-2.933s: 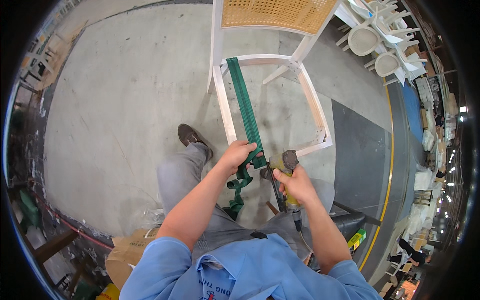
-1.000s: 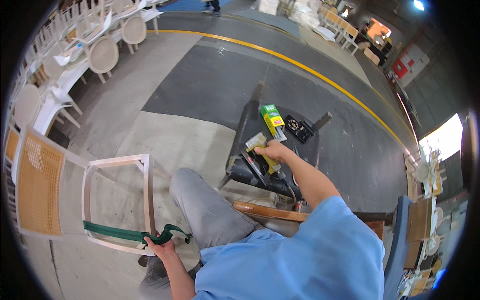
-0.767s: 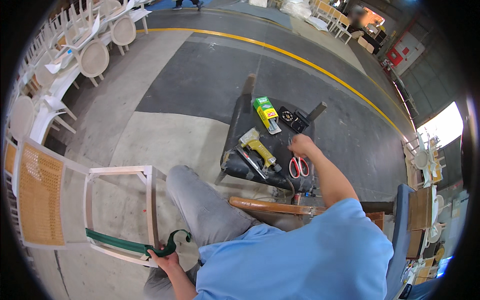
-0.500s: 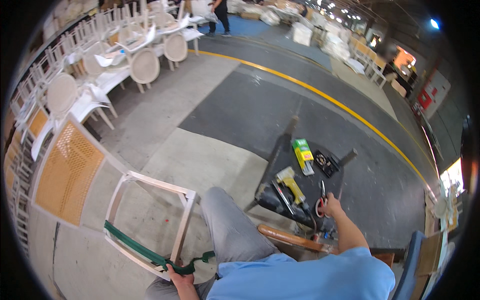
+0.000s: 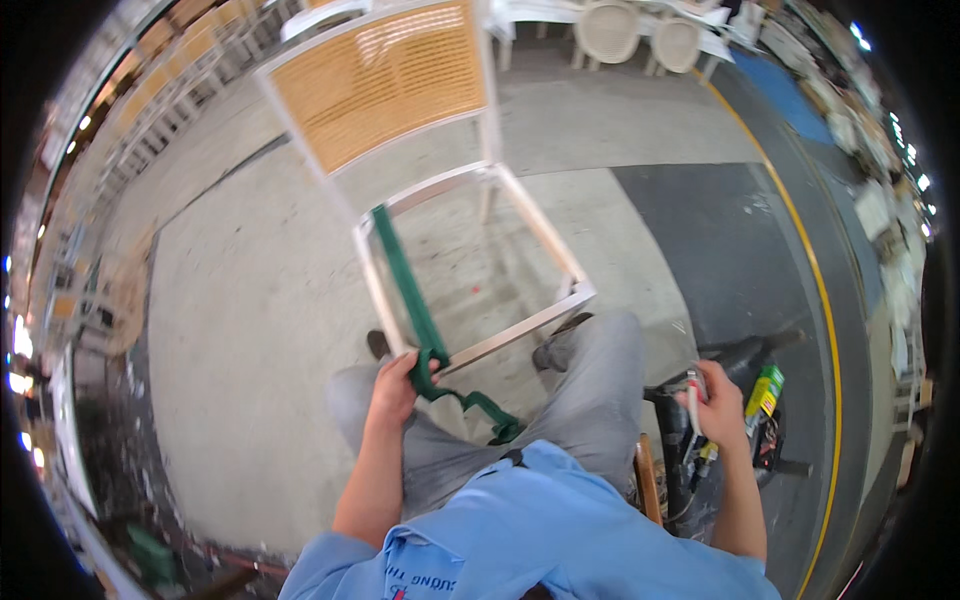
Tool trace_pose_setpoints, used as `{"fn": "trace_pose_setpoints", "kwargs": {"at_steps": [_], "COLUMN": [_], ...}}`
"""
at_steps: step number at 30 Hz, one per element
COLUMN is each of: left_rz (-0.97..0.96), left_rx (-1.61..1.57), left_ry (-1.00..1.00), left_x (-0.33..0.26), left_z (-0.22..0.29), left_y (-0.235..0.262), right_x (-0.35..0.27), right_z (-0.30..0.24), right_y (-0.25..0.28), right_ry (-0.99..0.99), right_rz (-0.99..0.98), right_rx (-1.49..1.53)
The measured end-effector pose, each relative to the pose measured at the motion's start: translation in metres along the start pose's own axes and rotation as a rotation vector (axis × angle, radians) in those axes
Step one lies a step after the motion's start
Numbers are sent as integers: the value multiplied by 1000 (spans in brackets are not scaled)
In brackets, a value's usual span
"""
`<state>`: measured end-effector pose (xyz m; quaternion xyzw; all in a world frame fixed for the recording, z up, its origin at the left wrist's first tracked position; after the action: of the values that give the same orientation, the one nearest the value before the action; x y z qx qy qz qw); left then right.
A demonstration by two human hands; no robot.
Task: The person attaches green straps to the underside of a white chair seat using a staple gun. They position each strap, staple it in place, and trim excess material with scissors.
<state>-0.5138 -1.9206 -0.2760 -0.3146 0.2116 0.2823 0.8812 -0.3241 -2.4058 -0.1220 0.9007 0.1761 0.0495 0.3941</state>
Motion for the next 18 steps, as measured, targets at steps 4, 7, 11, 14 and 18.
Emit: {"fn": "trace_pose_setpoints", "kwargs": {"at_steps": [4, 7, 11, 14, 18], "left_rz": [37, 5, 18, 19, 22], "left_rx": [-60, -93, -157, -193, -164], "left_ry": [-18, -8, -8, -8, 28], "left_x": [-3, -1, 1, -2, -3], "left_z": [0, 2, 2, 1, 1], "left_y": [6, 1, -7, 3, 0], "right_x": [65, 96, 118, 117, 116], "right_z": [-107, -135, -144, -160, -163], "right_y": [-123, -194, -256, -284, -303], "right_ry": [553, 762, 883, 942, 956], "right_rz": [-402, -607, -763, -831, -901], "right_rx": [-242, -333, -454, -473, -501]}}
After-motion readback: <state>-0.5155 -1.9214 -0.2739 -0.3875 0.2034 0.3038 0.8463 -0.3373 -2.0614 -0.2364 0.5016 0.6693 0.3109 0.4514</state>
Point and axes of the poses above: each hand's wrist, its own x-axis towards the middle knuckle, its own y-axis out of the back of the hand, z = x × y, the point moved 5 cm from there along x, towards the middle knuckle, and after that the axes turned 5 degrees about x, right-handed, at the moved point
